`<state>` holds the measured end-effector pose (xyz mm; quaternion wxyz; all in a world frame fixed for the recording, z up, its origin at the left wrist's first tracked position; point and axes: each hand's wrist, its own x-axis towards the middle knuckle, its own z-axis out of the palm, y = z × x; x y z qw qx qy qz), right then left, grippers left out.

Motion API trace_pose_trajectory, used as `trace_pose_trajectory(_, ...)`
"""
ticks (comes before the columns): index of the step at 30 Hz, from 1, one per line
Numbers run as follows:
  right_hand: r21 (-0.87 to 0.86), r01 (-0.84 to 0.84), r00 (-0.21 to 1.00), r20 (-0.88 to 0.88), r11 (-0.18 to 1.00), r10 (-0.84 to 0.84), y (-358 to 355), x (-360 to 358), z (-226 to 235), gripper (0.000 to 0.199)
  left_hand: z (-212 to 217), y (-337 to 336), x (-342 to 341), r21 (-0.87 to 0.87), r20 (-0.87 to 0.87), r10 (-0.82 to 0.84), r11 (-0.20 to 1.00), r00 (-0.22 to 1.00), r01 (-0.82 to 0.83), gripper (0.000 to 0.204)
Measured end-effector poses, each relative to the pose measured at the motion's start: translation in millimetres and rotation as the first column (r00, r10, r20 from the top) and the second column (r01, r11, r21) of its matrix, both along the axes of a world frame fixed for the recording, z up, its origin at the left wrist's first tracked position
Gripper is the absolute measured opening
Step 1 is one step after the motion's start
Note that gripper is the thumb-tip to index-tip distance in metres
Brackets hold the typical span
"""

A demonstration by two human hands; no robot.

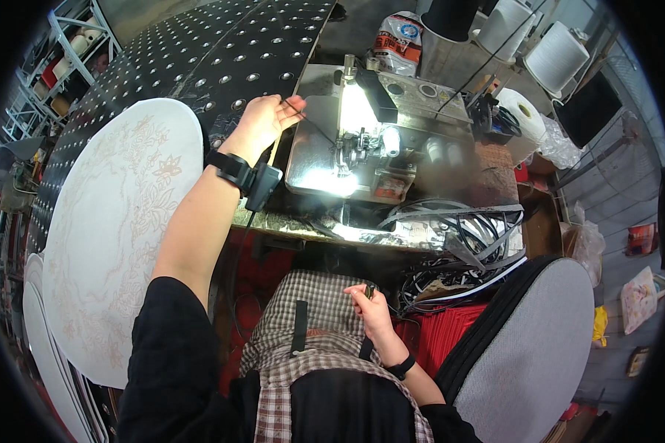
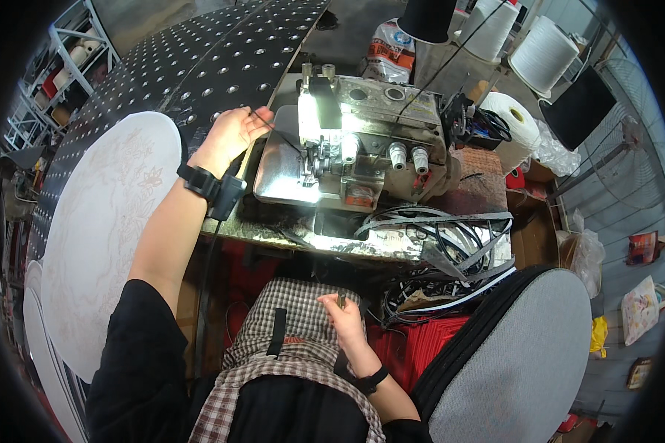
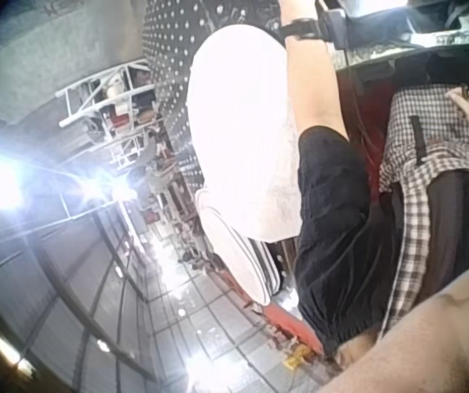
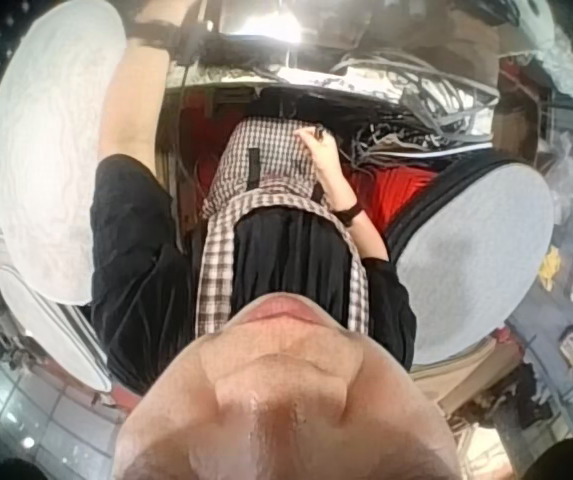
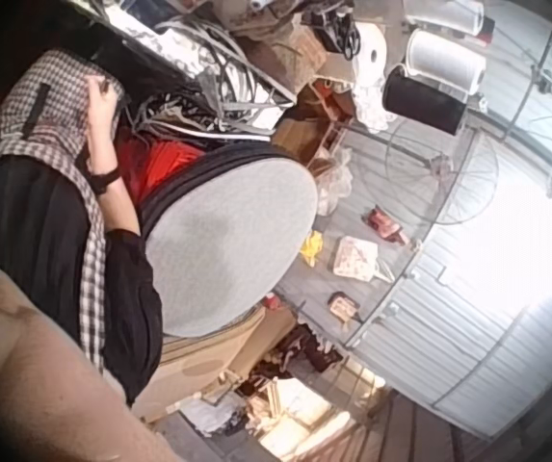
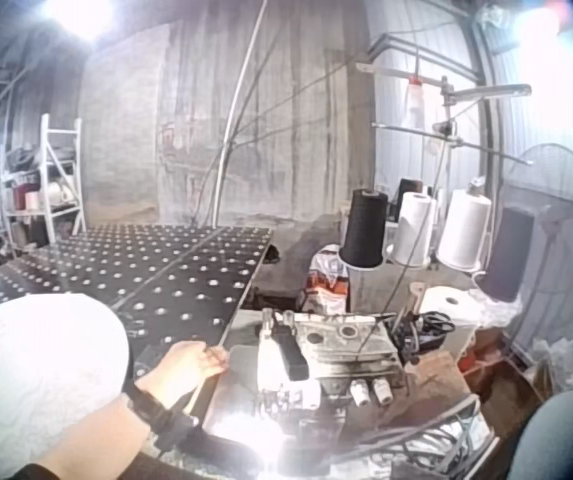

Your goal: The recorder is sewing the edges of white round mattress covers using an industrial sewing machine.

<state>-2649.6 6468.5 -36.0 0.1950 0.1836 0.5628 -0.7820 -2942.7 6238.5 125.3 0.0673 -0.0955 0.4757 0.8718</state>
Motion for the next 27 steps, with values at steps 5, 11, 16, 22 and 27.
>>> trace_pose_trajectory(5,-0.025,0.022,1.000,0.005,0.999,-0.022,-2.2,0.8,2.7,0.017,10.8,-22.0,9.2,-0.801,-0.244,-0.299,0.599,0.923,-0.018,0.013)
trace_pose_trajectory(11,-0.004,-0.005,1.000,0.023,1.000,0.005,-2.1,4.5,-5.5,0.016,19.6,-37.5,25.6,-0.917,-0.240,-0.777,-0.015,0.582,-0.399,0.012)
trace_pose_trajectory(16,0.004,-0.018,1.000,0.011,1.000,0.018,-7.1,6.6,-10.0,0.016,17.1,-36.6,20.3,-0.945,-0.297,-0.459,0.265,0.837,-0.190,0.016)
trace_pose_trajectory(22,0.040,-0.059,0.998,-0.010,0.997,0.059,-8.8,10.2,-7.4,0.017,10.8,-27.7,28.8,-0.091,-0.166,-0.243,0.969,0.956,0.231,0.011)
trace_pose_trajectory(27,0.017,-0.085,0.995,-0.042,0.996,0.086,-11.7,9.5,7.8,0.023,20.3,-18.5,36.1,-0.644,-0.283,-0.443,0.745,0.851,0.174,0.012)
